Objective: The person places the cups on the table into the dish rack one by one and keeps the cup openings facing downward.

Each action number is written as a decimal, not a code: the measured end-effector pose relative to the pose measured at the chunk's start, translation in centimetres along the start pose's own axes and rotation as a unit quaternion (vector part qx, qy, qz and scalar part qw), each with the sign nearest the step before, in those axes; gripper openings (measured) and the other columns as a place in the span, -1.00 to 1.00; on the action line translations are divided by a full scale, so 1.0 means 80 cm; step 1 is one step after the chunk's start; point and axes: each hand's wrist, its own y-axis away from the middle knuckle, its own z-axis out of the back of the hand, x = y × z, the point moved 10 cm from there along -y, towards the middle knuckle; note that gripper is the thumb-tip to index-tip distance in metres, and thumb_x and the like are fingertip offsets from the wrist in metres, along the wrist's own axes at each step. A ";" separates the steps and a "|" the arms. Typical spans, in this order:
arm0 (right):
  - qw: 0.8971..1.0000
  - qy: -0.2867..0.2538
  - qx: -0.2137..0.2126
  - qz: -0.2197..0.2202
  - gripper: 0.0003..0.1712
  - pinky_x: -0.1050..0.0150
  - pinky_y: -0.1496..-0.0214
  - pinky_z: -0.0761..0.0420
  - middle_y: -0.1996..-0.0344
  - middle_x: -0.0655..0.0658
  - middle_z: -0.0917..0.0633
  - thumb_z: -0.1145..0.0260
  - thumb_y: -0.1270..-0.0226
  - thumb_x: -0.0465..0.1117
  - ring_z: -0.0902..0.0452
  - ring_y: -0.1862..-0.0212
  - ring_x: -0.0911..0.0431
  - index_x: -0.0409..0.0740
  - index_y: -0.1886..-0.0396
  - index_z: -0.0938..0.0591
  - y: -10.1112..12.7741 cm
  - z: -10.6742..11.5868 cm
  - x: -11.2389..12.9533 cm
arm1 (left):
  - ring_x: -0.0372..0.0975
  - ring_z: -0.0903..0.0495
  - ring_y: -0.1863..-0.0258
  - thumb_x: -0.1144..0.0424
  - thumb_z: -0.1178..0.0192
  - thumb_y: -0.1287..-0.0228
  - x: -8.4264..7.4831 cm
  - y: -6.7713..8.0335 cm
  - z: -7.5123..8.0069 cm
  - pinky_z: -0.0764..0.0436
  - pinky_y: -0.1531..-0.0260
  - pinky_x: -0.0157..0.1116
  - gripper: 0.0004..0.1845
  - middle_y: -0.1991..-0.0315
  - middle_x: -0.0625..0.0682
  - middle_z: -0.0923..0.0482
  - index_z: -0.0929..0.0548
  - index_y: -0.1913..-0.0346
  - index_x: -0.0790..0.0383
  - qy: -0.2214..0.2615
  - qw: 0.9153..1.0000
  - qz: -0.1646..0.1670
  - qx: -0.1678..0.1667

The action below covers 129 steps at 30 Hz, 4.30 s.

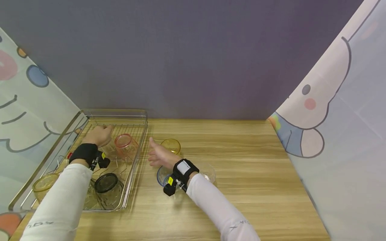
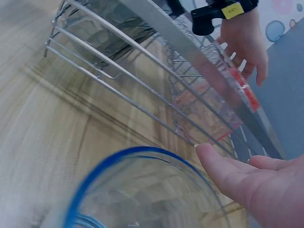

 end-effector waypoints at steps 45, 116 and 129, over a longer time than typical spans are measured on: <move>0.975 0.212 -0.016 0.064 -0.28 -0.13 -0.45 -0.35 -0.36 -0.23 -0.46 0.26 -0.59 0.27 -0.38 -0.39 -0.15 -0.13 -0.44 -0.30 0.152 0.153 0.042 | 0.18 -0.26 -0.42 -0.09 0.14 -0.57 -0.151 0.139 0.017 0.08 -0.46 0.30 -0.41 -0.43 0.24 -0.30 -0.24 -0.48 0.15 -0.028 0.918 -0.386 -0.087; 0.758 0.647 0.032 0.079 -0.26 0.24 0.04 -0.57 -0.01 0.03 -0.44 -0.57 0.11 -0.14 -0.37 -0.06 0.08 0.10 -0.15 -0.48 0.151 0.107 -0.050 | 0.04 -0.30 -0.44 -0.23 -0.03 -0.41 -0.201 0.177 -0.043 -0.05 -0.44 0.31 -0.31 -0.44 0.06 -0.33 -0.25 -0.49 -0.02 -0.098 0.869 -0.476 -0.089; 0.797 0.597 0.002 0.090 -0.23 0.05 -0.05 -0.63 -0.09 -0.06 -0.46 -0.55 0.09 -0.12 -0.48 -0.09 0.03 0.12 -0.18 -0.44 0.155 0.124 -0.009 | 0.07 -0.28 -0.44 -0.14 0.07 -0.49 -0.194 0.162 -0.011 -0.12 -0.44 0.24 -0.35 -0.45 0.14 -0.31 -0.23 -0.50 0.07 -0.035 0.880 -0.463 -0.102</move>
